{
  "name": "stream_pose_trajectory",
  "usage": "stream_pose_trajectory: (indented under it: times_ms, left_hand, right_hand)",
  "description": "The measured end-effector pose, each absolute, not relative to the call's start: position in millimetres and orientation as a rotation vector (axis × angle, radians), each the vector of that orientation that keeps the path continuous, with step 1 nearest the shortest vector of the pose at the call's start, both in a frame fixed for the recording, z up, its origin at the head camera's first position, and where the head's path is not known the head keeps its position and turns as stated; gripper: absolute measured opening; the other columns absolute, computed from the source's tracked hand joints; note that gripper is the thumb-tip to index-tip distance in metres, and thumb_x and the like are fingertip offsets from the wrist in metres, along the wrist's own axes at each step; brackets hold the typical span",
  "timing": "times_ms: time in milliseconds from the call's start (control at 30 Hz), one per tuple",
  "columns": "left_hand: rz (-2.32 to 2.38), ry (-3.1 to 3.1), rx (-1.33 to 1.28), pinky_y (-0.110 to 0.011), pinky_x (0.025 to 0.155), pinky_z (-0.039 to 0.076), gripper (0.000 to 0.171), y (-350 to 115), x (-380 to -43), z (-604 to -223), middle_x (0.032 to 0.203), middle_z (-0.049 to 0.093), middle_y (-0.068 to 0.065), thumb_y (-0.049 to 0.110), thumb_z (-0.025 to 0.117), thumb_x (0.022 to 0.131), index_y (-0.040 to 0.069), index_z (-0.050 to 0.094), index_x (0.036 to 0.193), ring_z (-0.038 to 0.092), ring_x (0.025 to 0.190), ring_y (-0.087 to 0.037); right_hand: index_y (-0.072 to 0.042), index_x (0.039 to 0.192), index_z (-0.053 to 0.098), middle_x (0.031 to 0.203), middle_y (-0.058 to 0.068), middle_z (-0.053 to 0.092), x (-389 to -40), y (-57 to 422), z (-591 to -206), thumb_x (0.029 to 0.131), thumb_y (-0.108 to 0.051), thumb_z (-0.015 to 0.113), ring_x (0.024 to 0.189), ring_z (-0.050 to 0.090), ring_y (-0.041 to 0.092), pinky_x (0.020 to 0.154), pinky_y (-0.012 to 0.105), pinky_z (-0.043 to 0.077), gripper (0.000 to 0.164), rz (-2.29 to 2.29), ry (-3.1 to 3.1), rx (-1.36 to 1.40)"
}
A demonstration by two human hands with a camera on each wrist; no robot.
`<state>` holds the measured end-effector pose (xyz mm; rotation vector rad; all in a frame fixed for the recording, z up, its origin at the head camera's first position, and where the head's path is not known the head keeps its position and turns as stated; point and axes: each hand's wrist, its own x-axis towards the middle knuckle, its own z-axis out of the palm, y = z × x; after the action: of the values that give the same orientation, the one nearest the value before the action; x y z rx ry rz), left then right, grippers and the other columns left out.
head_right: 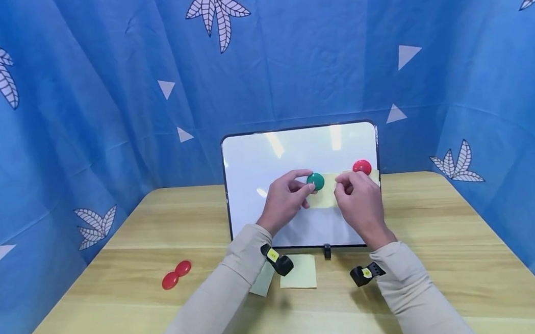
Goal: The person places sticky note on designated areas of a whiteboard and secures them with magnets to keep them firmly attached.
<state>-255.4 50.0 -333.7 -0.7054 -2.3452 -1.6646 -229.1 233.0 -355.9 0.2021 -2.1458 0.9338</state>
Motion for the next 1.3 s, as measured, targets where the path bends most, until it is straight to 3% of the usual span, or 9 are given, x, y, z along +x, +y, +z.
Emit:
stream_pose_trajectory:
  times_ms: [233, 700, 1100, 1300]
  left_hand:
    - [-1.657, -2.326, -0.714, -0.025, 0.055, 0.048, 0.033, 56, -257, -334, 0.083, 0.072, 0.004, 0.016, 0.07, 0.096, 0.014, 0.066, 0.129, 0.063, 0.055, -0.014]
    - [-1.634, -2.324, -0.673, -0.025, 0.057, 0.052, 0.033, 60, -260, -332, 0.087, 0.072, 0.004, 0.018, 0.068, 0.097, 0.014, 0.064, 0.13, 0.062, 0.055, -0.014]
    - [-1.434, -2.38, -0.644, -0.019, 0.06, 0.053, 0.035, 70, -260, -326, 0.093, 0.073, 0.0, 0.021, 0.067, 0.098, 0.012, 0.064, 0.132, 0.06, 0.056, -0.004]
    - [-1.257, -2.416, -0.586, -0.015, 0.061, 0.05, 0.034, 75, -258, -323, 0.092, 0.074, 0.001, 0.024, 0.069, 0.097, 0.014, 0.066, 0.13, 0.061, 0.068, -0.002]
  right_hand:
    - [0.001, 0.1, 0.071, 0.089, 0.01, 0.064, -228, 232, -357, 0.092, -0.004, 0.065, 0.077, 0.058, 0.021, 0.066, 0.018, 0.043, 0.011, 0.918, -2.157, 0.214]
    - [0.002, 0.101, 0.071, 0.089, 0.011, 0.063, -230, 231, -358, 0.092, -0.004, 0.067, 0.076, 0.059, 0.023, 0.066, 0.027, 0.048, 0.011, 0.854, -2.161, 0.239]
    - [0.002, 0.1, 0.07, 0.088, 0.011, 0.063, -230, 232, -358, 0.092, -0.004, 0.065, 0.076, 0.059, 0.023, 0.066, 0.031, 0.048, 0.011, 0.851, -2.172, 0.235]
    - [0.001, 0.101, 0.07, 0.09, 0.01, 0.063, -230, 232, -358, 0.093, -0.005, 0.065, 0.078, 0.06, 0.023, 0.067, 0.03, 0.049, 0.012, 0.869, -2.19, 0.221]
